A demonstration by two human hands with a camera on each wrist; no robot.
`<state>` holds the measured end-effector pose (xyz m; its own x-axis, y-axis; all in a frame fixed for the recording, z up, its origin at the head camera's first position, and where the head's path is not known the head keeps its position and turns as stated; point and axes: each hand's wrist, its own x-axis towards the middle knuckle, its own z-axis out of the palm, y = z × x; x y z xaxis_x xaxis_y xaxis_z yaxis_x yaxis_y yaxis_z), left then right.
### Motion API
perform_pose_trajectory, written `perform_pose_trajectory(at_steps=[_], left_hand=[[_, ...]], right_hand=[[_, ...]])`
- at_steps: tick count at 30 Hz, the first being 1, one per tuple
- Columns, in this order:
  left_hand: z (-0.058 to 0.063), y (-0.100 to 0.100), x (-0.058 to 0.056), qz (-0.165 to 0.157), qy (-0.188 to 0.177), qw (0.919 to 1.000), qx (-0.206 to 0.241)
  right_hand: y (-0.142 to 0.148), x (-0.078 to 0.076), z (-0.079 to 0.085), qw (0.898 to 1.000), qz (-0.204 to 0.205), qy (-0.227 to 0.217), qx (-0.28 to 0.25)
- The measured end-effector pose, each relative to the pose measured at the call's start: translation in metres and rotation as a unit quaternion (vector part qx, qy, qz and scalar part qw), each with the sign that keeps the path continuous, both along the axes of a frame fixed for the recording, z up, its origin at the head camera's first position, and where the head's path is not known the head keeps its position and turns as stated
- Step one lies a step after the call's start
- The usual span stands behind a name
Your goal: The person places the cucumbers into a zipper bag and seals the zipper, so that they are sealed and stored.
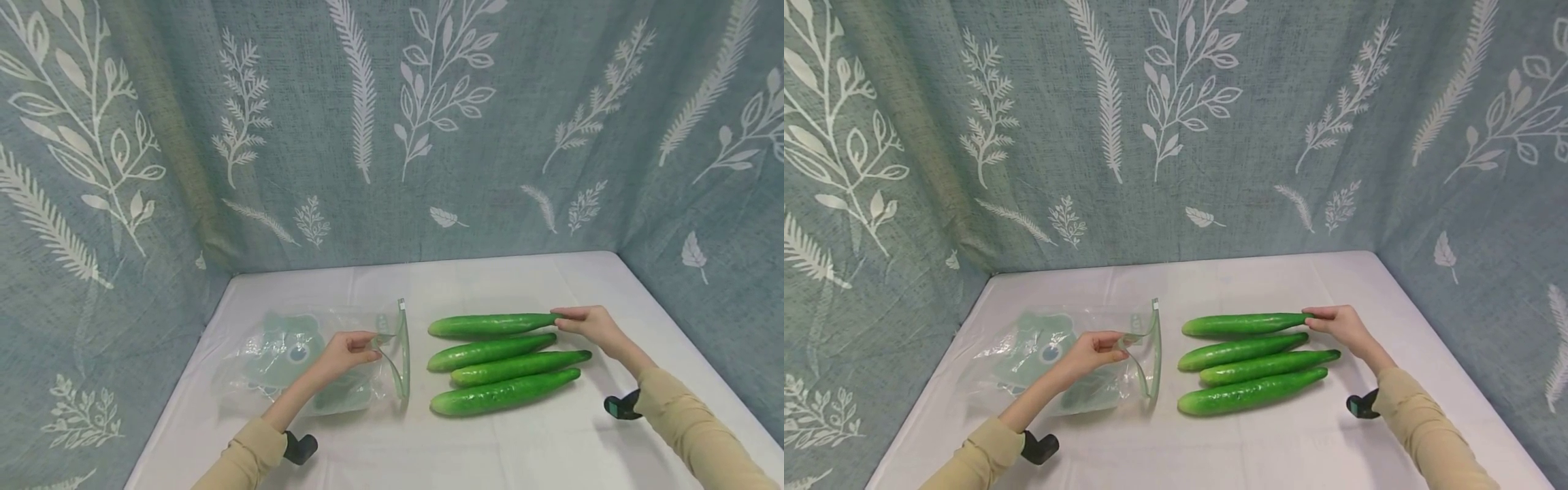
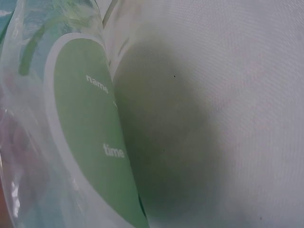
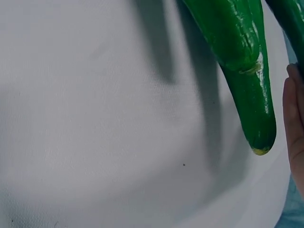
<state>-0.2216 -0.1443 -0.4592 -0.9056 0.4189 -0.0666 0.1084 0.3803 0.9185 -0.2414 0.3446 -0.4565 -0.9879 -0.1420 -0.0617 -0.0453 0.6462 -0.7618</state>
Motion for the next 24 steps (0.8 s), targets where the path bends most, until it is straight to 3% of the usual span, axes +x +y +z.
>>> perform_pose_trajectory(at_steps=[17,24], left_hand=[[0.002,0.003,0.001,0.011,0.011,0.9999,-0.006],[0.002,0.004,0.001,0.012,0.021,0.9997,-0.008]], right_hand=[[-0.011,0.008,-0.003,0.995,-0.038,-0.054,-0.08],[-0.017,0.01,0.001,0.987,-0.053,-0.067,-0.137]])
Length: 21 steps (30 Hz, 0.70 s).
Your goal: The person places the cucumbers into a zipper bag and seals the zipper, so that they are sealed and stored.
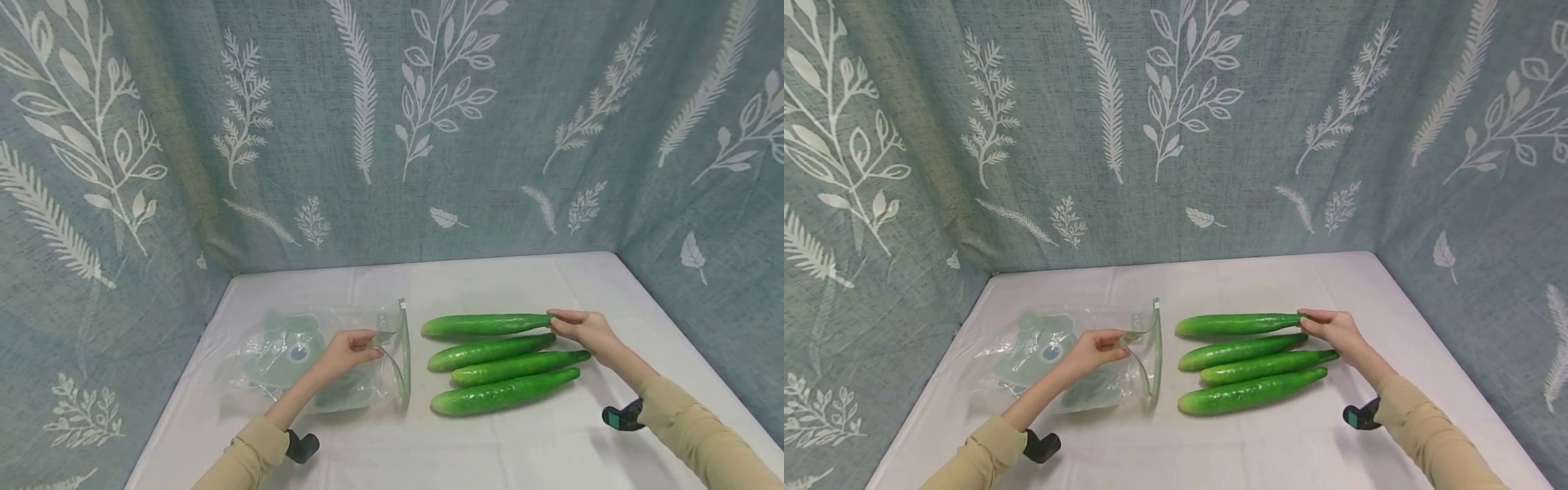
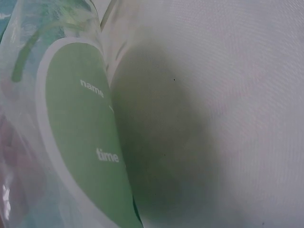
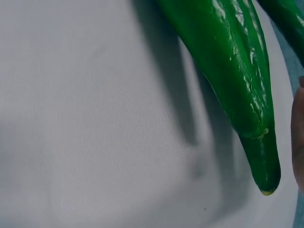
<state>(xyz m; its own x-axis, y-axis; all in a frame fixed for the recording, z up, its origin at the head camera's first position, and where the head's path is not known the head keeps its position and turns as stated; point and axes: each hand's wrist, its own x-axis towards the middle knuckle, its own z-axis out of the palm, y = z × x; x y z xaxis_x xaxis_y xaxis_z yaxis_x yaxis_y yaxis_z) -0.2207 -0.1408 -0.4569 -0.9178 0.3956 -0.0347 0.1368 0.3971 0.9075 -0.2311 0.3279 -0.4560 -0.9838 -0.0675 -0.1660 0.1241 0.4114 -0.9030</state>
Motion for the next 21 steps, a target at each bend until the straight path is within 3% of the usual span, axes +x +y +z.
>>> perform_pose_trajectory(at_steps=[14,21], left_hand=[[0.0,0.002,-0.001,0.007,0.007,0.9999,0.004],[0.0,0.002,-0.001,0.012,0.007,0.9999,0.007]], right_hand=[[-0.007,0.005,0.006,0.992,-0.023,-0.02,-0.123],[-0.014,0.008,0.005,0.993,-0.017,-0.029,-0.11]])
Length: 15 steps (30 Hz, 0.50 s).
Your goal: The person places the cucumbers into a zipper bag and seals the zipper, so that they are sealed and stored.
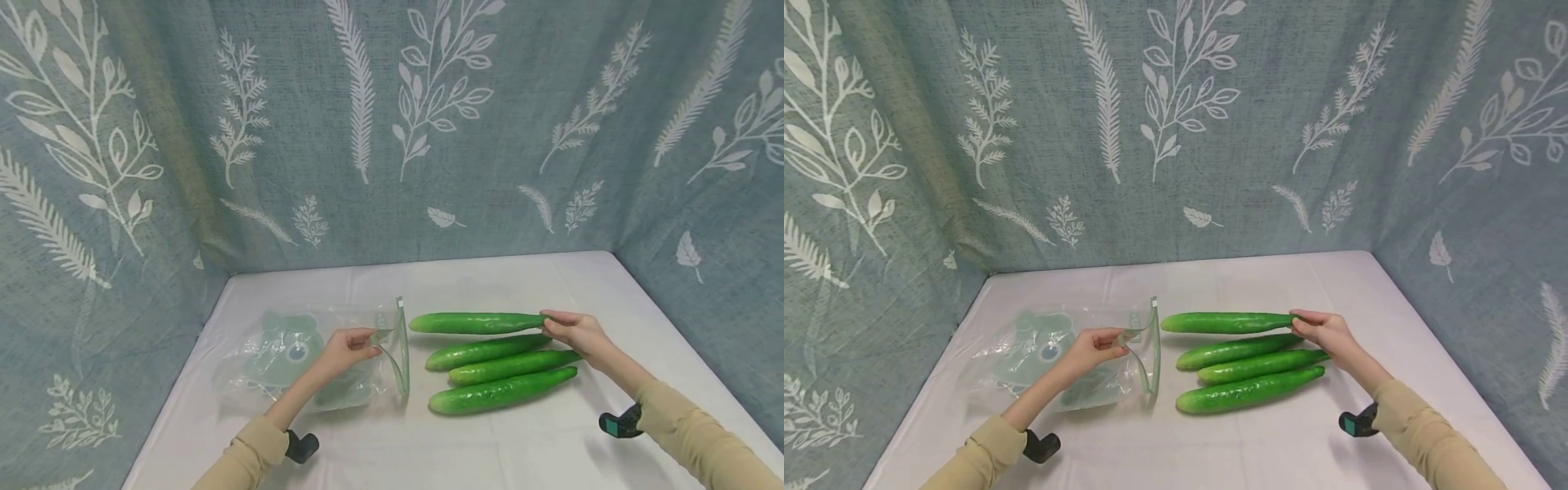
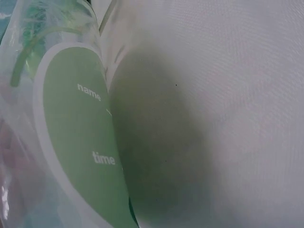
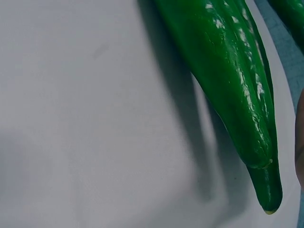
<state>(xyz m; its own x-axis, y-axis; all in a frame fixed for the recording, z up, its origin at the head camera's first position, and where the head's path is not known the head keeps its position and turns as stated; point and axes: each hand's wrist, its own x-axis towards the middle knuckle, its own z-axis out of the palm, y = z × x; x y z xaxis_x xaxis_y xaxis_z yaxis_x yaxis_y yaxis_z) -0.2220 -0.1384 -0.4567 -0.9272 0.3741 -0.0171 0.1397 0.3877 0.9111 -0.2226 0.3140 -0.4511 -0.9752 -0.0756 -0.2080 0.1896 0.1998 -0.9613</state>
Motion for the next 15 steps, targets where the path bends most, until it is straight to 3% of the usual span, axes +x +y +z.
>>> perform_pose_trajectory(at_steps=[6,15], left_hand=[[-0.001,0.002,0.0,0.019,-0.013,0.9997,0.005],[-0.003,0.005,-0.001,0.023,-0.014,0.9994,0.021]], right_hand=[[-0.008,0.003,-0.002,1.0,0.007,-0.001,0.0],[-0.021,0.004,-0.006,1.0,0.025,-0.009,-0.013]])
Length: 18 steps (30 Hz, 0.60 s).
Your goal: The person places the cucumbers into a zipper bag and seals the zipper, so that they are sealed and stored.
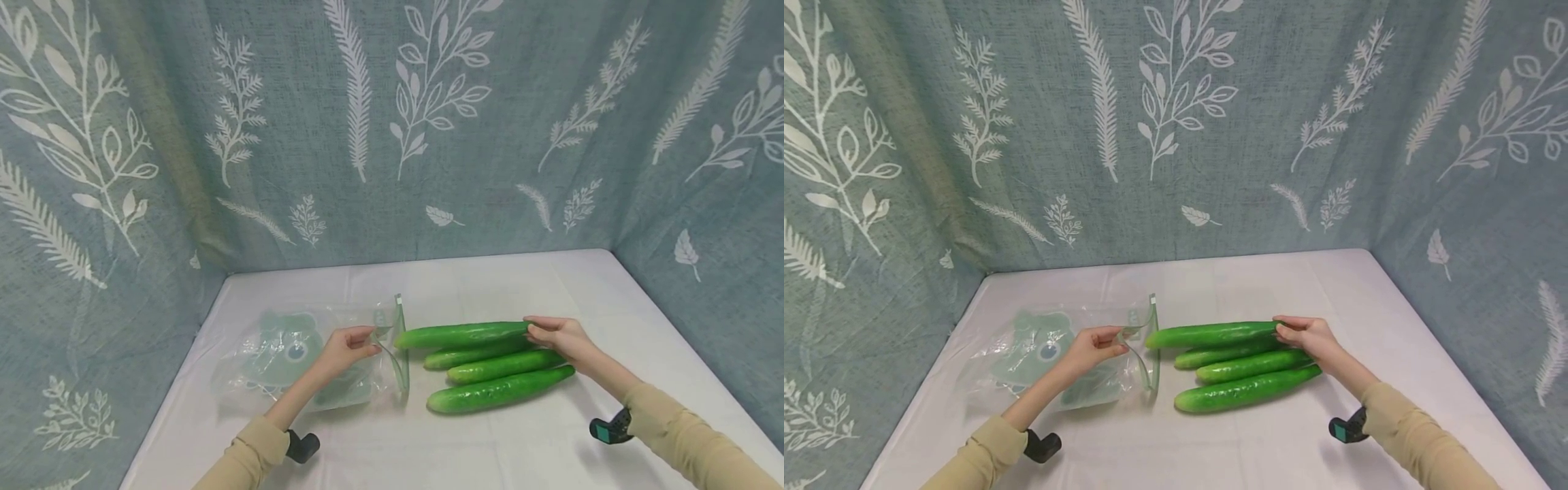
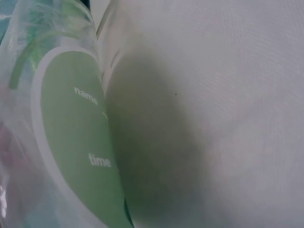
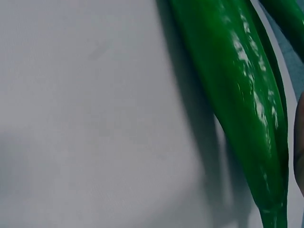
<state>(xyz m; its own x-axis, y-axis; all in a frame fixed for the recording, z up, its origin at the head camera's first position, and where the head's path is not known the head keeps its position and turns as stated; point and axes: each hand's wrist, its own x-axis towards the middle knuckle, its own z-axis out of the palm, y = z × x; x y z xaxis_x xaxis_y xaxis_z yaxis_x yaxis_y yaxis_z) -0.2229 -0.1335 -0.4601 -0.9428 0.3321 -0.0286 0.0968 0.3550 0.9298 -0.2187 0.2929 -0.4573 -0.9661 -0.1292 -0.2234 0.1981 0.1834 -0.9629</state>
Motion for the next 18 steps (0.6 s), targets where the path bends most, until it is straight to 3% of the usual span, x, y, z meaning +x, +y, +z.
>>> perform_pose_trajectory(at_steps=[11,18], left_hand=[[-0.002,0.002,0.0,0.017,0.015,0.9997,-0.011],[-0.002,0.004,-0.001,-0.003,0.025,0.9996,0.011]], right_hand=[[-0.02,0.004,0.001,1.0,0.025,-0.007,0.009],[-0.03,0.003,0.0,1.0,0.02,-0.008,0.007]])
